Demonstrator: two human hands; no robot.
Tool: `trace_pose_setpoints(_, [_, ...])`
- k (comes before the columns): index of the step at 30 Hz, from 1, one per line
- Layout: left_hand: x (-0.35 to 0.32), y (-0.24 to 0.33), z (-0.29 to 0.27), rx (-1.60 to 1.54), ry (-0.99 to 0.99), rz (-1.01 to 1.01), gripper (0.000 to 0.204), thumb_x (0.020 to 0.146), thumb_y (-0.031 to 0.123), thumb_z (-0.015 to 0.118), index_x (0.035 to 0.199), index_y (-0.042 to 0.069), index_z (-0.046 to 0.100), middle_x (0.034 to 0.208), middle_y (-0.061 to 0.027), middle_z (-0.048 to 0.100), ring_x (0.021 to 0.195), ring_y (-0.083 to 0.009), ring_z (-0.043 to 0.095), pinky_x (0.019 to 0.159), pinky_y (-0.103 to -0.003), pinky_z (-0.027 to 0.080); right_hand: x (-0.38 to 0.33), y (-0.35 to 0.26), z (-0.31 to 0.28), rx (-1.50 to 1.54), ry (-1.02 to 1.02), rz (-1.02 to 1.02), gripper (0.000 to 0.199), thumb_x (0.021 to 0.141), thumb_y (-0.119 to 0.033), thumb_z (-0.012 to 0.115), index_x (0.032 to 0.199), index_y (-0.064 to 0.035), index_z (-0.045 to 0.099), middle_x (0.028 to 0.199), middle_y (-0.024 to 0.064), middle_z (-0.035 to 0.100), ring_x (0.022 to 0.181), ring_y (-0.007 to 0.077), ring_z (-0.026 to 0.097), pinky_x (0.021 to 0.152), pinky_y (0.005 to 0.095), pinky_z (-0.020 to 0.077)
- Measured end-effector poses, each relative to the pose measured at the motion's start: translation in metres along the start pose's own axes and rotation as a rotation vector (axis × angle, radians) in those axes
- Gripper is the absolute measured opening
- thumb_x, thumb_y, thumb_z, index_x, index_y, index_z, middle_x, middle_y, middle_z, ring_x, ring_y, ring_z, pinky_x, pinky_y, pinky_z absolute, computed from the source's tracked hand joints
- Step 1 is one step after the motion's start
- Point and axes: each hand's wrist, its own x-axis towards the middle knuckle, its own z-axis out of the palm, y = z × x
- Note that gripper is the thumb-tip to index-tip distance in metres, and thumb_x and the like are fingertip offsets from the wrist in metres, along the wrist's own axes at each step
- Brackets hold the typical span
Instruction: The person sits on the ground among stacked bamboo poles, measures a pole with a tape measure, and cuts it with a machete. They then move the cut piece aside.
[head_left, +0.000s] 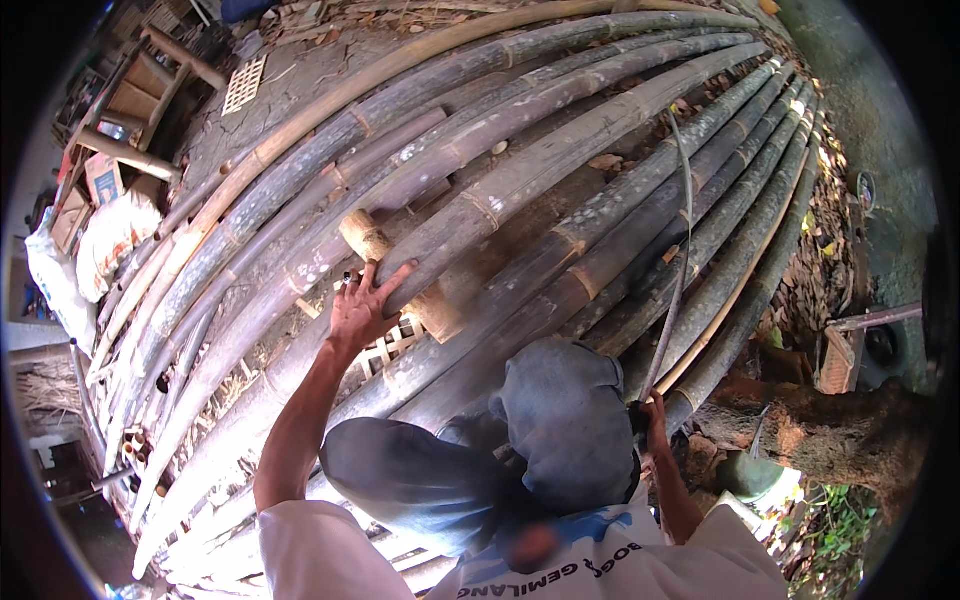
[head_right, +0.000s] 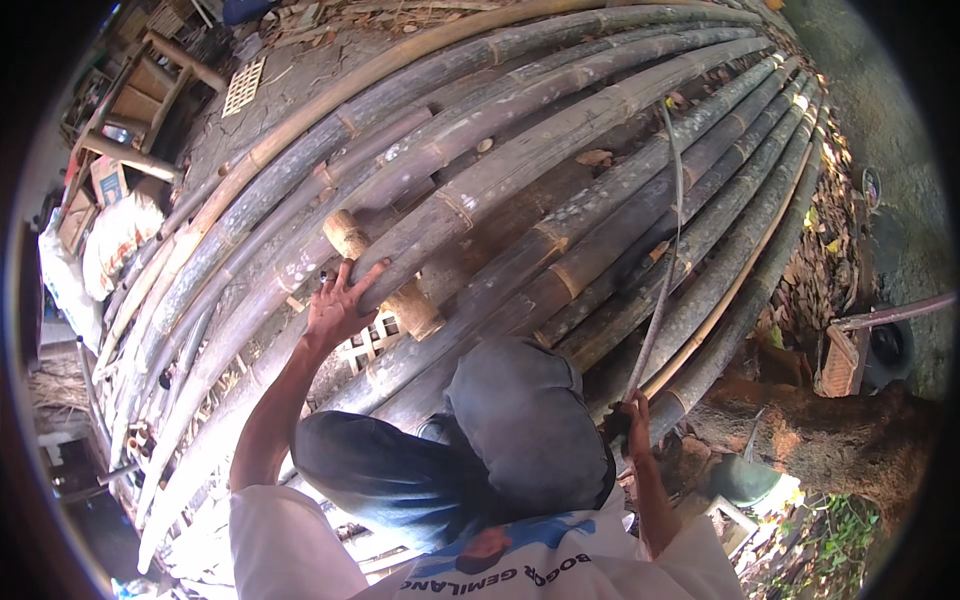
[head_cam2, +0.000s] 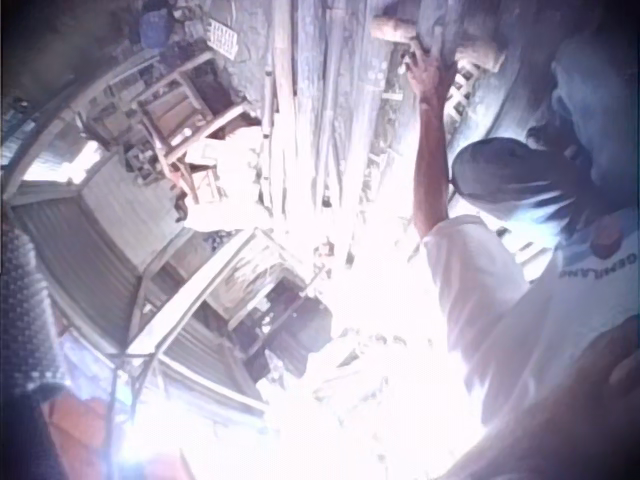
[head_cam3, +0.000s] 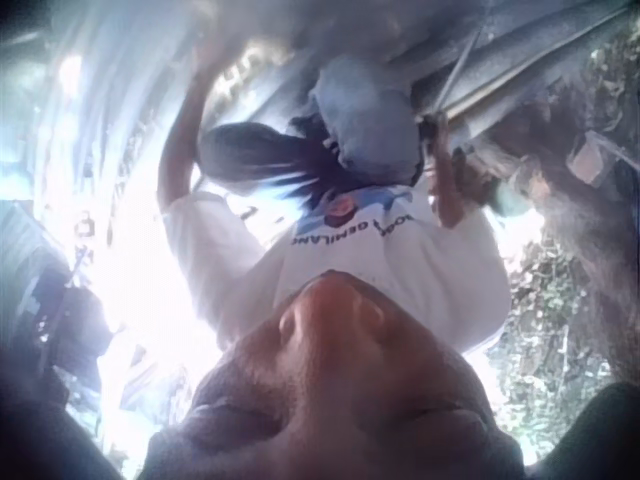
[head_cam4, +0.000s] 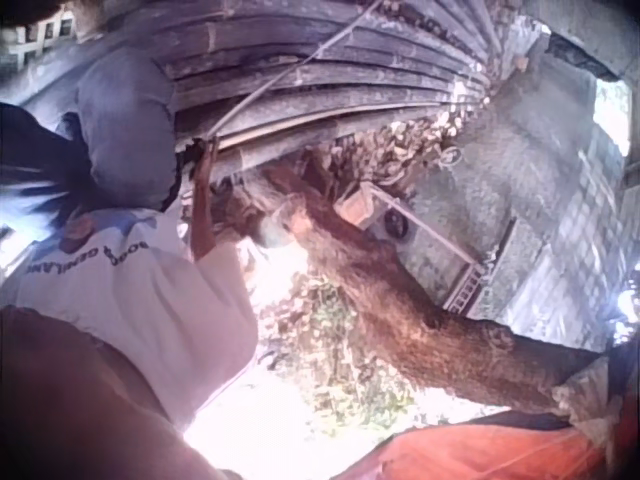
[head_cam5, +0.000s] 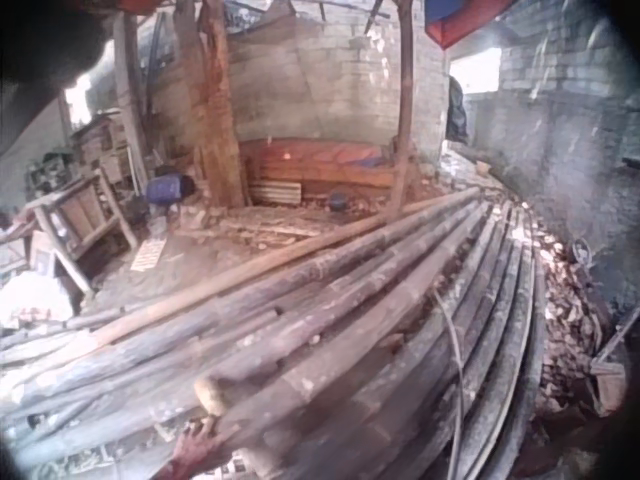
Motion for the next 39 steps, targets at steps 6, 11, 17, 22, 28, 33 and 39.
trace_pose_setpoints(6, [-0.031,-0.019,0.003,-0.065,-0.068,-0.049,0.092,0.078,0.039,0.079,0.152,0.051,0.024,0.145,-0.0191,0.039,0.125,-0.0437,0.052,0.097,-0.052,0.051,0.038,-0.003,0.028,0.006,-0.023,-0.005,0.052,0.092,-0.024,0.059,0.139,-0.0149,0.037,0.094,0.0109,0.063,0.075,0.0232,0.065,0.065,0.0381,0.0558])
trace_pose_setpoints(11, [-0.053,-0.033,0.008,0.002,-0.059,-0.066,0.088,0.078,0.039,0.079,0.151,0.049,0.029,0.148,-0.0176,0.038,0.126,-0.043,0.052,0.097,-0.052,0.051,0.054,-0.018,0.068,-0.011,-0.044,-0.055,0.054,0.093,-0.023,0.06,0.14,-0.0159,0.034,0.093,0.0095,0.062,0.075,0.0226,0.065,0.065,0.0368,0.0562])
trace_pose_setpoints(17, [-0.071,-0.037,0.002,-0.043,-0.055,-0.08,0.085,0.076,0.032,0.082,0.148,0.046,0.037,0.145,-0.0149,0.041,0.125,-0.0419,0.05,0.1,-0.052,0.049,0.057,-0.02,0.073,-0.015,-0.057,-0.058,0.058,0.089,-0.016,0.059,0.14,-0.0177,0.031,0.098,0.012,0.061,0.078,0.0248,0.067,0.067,0.0371,0.0579])
trace_pose_setpoints(22, [-0.101,-0.066,0.034,-0.067,0.036,-0.089,0.091,0.066,0.027,0.084,0.146,0.041,0.044,0.139,-0.0131,0.045,0.118,-0.0383,0.05,0.095,-0.05,0.049,0.067,-0.006,0.065,-0.145,0.015,-0.063,0.063,0.086,-0.016,0.064,0.141,-0.0149,0.035,0.107,0.01,0.063,0.092,0.0216,0.064,0.079,0.0368,0.0535])
trace_pose_setpoints(28, [-0.105,-0.07,0.033,-0.062,0.078,-0.055,0.093,0.066,0.026,0.084,0.148,0.037,0.042,0.139,-0.014,0.044,0.12,-0.0387,0.051,0.091,-0.051,0.05,0.083,0.038,0.021,-0.211,-0.068,0.004,0.052,0.096,-0.017,0.056,0.142,-0.009,0.032,0.107,0.0137,0.066,0.101,0.0233,0.064,0.086,0.0367,0.0514])
trace_pose_setpoints(33, [-0.102,-0.074,0.035,-0.126,0.062,-0.062,0.093,0.065,0.024,0.084,0.147,0.036,0.043,0.144,-0.016,0.042,0.122,-0.0406,0.05,0.094,-0.052,0.05,0.042,0.051,0.006,-0.474,0.007,0.038,0.063,0.09,-0.029,0.064,0.141,-0.0044,0.036,0.111,0.02,0.063,0.107,0.0313,0.06,0.094,0.0428,0.0476])
trace_pose_setpoints(39, [-0.101,-0.069,0.034,-0.169,0.098,-0.045,0.091,0.065,0.021,0.082,0.147,0.034,0.044,0.145,-0.0191,0.041,0.124,-0.043,0.049,0.097,-0.053,0.049,0.017,0.073,-0.015,-1.052,0.546,-0.237,0.075,0.08,-0.033,0.072,0.138,-0.0013,0.037,0.11,0.0268,0.06,0.105,0.0437,0.059,0.092,0.05,0.0479])
